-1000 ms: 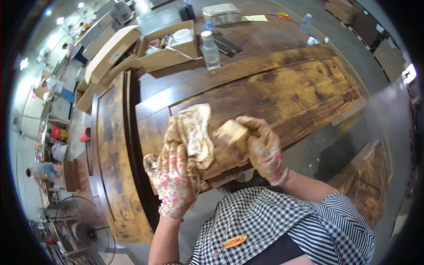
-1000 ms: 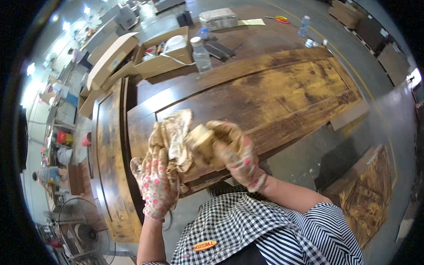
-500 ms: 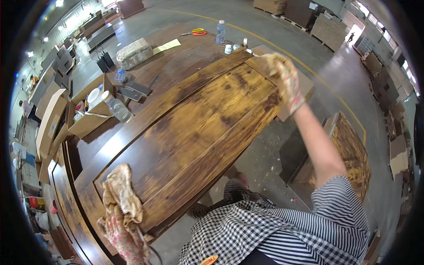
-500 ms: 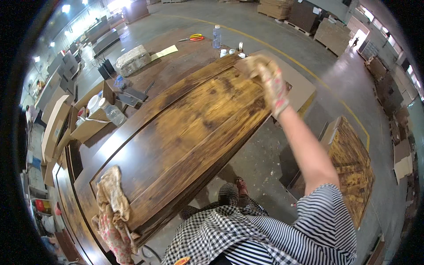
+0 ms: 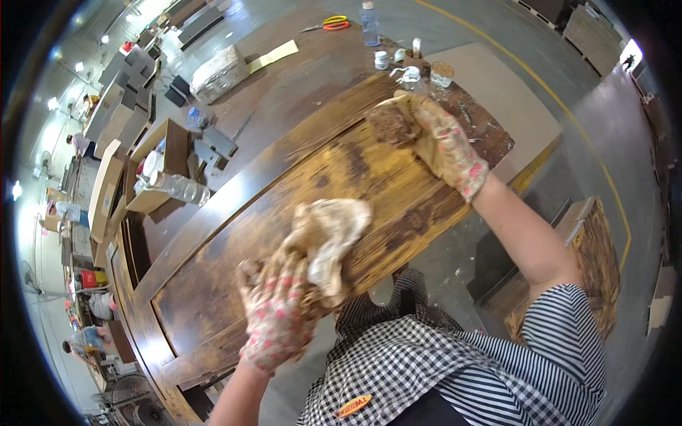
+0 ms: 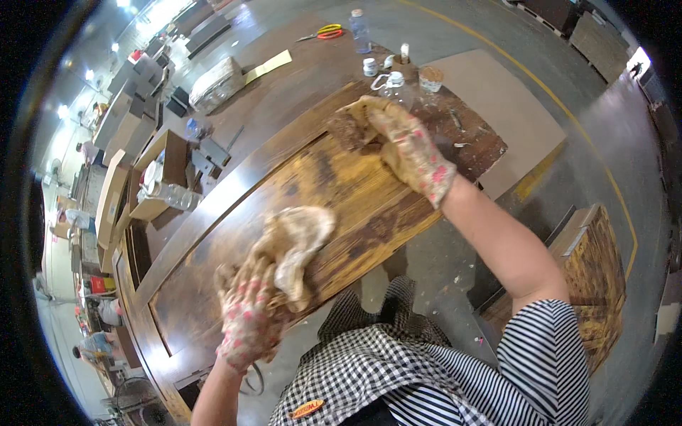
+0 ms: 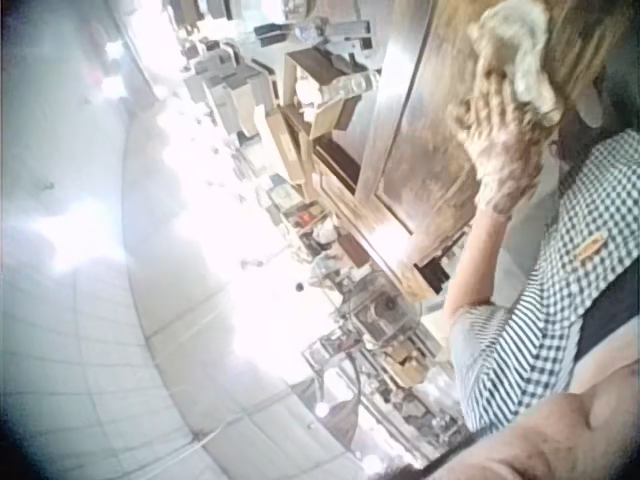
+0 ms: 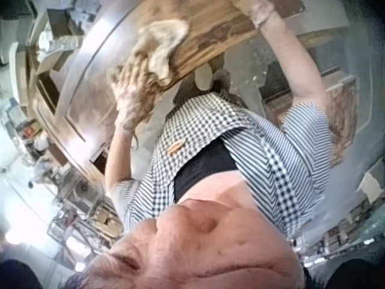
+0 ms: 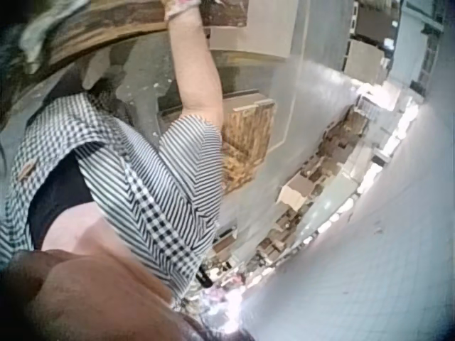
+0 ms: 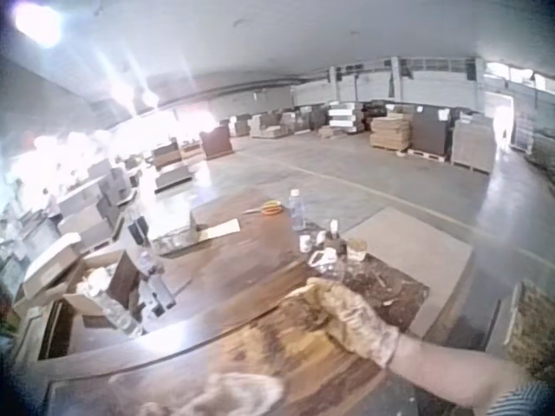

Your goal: The person treats wooden panels by rubbing their surfaces and edges with a sponge block, wiping them down with a cloth, and turning the boards over to finish both sides.

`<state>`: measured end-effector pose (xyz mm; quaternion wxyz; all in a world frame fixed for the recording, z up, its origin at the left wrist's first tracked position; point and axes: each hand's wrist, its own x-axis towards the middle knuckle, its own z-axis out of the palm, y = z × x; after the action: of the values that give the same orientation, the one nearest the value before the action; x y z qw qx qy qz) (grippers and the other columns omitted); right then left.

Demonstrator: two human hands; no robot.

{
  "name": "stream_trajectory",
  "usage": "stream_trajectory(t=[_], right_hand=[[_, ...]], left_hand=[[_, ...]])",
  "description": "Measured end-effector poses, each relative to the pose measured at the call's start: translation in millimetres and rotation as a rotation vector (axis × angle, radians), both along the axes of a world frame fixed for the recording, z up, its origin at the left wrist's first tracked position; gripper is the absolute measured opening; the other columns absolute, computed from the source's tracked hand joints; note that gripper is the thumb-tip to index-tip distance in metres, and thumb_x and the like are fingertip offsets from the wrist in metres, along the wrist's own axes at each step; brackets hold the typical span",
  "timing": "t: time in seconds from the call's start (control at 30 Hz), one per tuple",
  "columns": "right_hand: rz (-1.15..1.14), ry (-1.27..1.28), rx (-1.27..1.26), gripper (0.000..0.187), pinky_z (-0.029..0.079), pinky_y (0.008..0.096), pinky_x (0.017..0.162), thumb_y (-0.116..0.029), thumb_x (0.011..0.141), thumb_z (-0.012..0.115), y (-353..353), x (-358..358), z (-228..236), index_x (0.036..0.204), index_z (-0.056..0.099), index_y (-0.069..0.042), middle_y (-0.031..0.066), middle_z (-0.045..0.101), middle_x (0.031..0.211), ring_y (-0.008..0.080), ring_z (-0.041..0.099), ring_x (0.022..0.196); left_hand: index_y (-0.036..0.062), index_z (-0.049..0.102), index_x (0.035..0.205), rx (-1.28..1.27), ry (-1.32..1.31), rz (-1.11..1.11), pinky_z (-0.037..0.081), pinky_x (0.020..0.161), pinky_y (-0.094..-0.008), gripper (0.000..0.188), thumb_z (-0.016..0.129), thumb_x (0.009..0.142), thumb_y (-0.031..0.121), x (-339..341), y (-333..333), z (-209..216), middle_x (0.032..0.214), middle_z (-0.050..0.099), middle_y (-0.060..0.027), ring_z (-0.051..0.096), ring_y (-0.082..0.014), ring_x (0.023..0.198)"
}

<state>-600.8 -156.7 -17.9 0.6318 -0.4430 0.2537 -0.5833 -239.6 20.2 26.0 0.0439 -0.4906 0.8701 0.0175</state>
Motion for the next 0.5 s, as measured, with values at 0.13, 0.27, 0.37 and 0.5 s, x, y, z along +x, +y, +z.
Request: stream_trajectory(t=[0.13, 0.27, 0.37, 0.5], right_hand=[[-0.265, 0.016, -0.021, 0.038, 0.056, 0.041, 0.094, -0.029, 0.104, 0.059, 7, 2, 9, 0.135, 0.058, -0.009, 0.0062, 0.064, 0.129, 0.0217, 0.062, 0.119], [-0.699, 0.139, -0.045, 0.032, 0.054, 0.0358, 0.092, -0.027, 0.103, 0.059, 16, -15, 17, 0.128, 0.061, -0.006, 0.0063, 0.065, 0.124, 0.017, 0.063, 0.109], [-0.736, 0.044, 0.1, 0.035, 0.052, 0.0352, 0.095, -0.029, 0.101, 0.063, 25, -27, 22, 0.128, 0.06, -0.007, 0.0075, 0.064, 0.12, 0.0141, 0.062, 0.107], [-0.575, 0.176, 0.152, 0.034, 0.051, 0.0306, 0.097, -0.024, 0.103, 0.058, 33, -17, 18, 0.131, 0.059, -0.005, 0.0055, 0.065, 0.121, 0.0134, 0.062, 0.11]], left_hand=[[0.0026, 0.041, 0.151, 0.026, 0.172, -0.302, 0.02, 0.119, -0.064, 0.07, 0.058, 0.093, 0.037, -117, -74, 9, 0.157, 0.042, -0.0162, 0.036, -0.0348, 0.147], [-0.0001, 0.042, 0.149, 0.051, 0.272, -0.457, 0.031, 0.119, -0.0511, 0.068, 0.059, 0.092, 0.034, -168, -105, 5, 0.155, 0.041, -0.0188, 0.037, -0.0369, 0.145], [0.0017, 0.046, 0.147, 0.082, 0.309, -0.453, 0.031, 0.118, -0.0512, 0.068, 0.062, 0.089, 0.033, -150, -92, 9, 0.155, 0.042, -0.0181, 0.038, -0.0376, 0.145], [0.0037, 0.049, 0.144, 0.023, 0.241, -0.529, 0.033, 0.117, -0.0502, 0.066, 0.063, 0.087, 0.033, -146, -87, 15, 0.154, 0.044, -0.0159, 0.038, -0.0366, 0.144]])
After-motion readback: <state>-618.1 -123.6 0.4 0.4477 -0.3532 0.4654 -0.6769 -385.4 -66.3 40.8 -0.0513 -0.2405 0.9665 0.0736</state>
